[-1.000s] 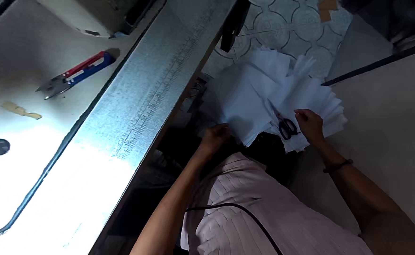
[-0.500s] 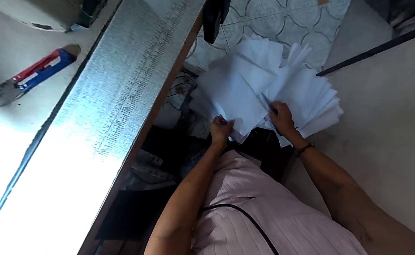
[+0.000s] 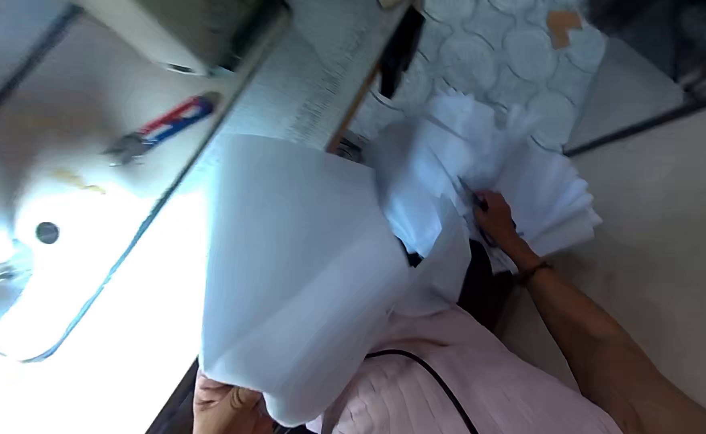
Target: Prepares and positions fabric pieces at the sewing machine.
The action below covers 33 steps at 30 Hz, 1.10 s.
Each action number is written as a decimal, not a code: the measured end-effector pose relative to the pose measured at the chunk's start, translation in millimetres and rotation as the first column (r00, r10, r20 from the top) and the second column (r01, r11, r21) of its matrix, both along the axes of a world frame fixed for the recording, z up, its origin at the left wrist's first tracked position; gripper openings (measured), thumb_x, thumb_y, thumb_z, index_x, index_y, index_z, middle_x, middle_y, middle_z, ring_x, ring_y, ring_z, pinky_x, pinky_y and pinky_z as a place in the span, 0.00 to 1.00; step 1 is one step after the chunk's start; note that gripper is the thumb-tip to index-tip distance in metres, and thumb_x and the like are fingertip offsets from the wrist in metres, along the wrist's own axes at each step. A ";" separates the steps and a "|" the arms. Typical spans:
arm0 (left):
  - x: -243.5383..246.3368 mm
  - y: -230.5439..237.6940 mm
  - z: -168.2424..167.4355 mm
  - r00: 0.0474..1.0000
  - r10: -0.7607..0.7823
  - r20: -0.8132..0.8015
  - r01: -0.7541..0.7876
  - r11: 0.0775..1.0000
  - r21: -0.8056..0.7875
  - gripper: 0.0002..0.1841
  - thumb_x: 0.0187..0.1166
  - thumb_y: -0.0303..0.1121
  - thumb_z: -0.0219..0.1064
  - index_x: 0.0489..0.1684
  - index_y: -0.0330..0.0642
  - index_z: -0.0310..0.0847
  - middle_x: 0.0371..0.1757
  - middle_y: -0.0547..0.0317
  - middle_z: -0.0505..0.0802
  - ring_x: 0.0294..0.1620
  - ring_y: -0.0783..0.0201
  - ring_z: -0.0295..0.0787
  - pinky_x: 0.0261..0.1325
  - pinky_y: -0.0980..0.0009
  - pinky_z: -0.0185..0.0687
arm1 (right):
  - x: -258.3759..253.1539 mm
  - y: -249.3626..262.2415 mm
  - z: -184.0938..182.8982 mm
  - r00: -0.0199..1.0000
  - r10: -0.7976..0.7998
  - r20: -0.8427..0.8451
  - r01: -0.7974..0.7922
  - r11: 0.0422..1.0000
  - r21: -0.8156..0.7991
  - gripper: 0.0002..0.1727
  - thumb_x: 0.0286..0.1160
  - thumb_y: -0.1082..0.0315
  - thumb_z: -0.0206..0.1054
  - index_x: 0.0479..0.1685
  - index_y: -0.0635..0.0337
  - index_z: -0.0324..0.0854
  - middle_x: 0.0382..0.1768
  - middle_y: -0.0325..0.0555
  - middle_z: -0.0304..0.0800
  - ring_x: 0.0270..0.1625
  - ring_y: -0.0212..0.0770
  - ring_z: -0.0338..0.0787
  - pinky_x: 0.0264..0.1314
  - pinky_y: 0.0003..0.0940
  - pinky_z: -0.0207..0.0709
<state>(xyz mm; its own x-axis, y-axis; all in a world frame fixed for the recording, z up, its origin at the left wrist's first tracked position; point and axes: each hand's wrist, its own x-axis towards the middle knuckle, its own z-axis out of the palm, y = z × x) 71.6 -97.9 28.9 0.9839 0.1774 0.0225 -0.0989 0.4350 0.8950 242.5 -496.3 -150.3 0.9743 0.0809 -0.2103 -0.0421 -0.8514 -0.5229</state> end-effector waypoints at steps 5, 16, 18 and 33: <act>-48.6 16.6 -15.9 0.971 0.234 0.056 -0.235 0.972 0.003 0.14 0.80 0.38 0.69 0.62 0.63 0.90 0.53 0.75 0.98 0.51 0.82 0.93 0.56 0.83 0.88 | 18.1 45.1 60.2 0.959 0.048 0.280 -0.071 0.995 0.070 0.23 0.78 0.73 0.63 0.68 0.80 0.79 0.67 0.85 0.78 0.73 0.82 0.75 0.77 0.72 0.65; -153.5 40.5 37.7 0.290 0.921 0.260 -0.932 0.210 0.294 0.12 0.85 0.37 0.63 0.56 0.70 0.87 0.52 0.91 0.95 0.52 0.90 0.89 0.58 0.88 0.84 | -24.2 325.5 184.4 -0.187 0.906 0.381 -0.892 -0.319 0.321 0.15 0.67 0.66 0.67 0.52 0.58 0.91 0.40 0.44 0.98 0.44 0.38 0.95 0.66 0.48 0.78; -204.7 72.2 30.8 0.032 0.968 0.248 -0.946 -0.050 0.320 0.11 0.82 0.31 0.65 0.54 0.63 0.83 0.47 0.84 0.94 0.50 0.82 0.91 0.56 0.80 0.88 | -17.1 350.3 195.8 -0.186 0.919 0.347 -0.892 -0.306 0.332 0.12 0.71 0.64 0.69 0.47 0.59 0.91 0.41 0.42 0.97 0.46 0.32 0.93 0.57 0.35 0.81; -168.3 169.4 45.3 0.234 0.745 0.624 -0.118 -0.615 0.779 0.22 0.85 0.26 0.56 0.73 0.21 0.74 0.75 0.20 0.78 0.82 0.26 0.68 0.86 0.39 0.55 | -21.9 472.7 181.1 0.070 0.810 0.583 -0.981 0.161 -0.106 0.17 0.79 0.71 0.68 0.62 0.68 0.87 0.55 0.66 0.92 0.55 0.66 0.91 0.59 0.67 0.74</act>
<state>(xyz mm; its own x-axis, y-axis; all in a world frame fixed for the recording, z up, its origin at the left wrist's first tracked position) -96.8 71.5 74.1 0.2314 0.6183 0.7511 0.7888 -0.5711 0.2271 220.6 -23.6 30.9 0.0263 0.9206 0.3897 0.9265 0.1239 -0.3553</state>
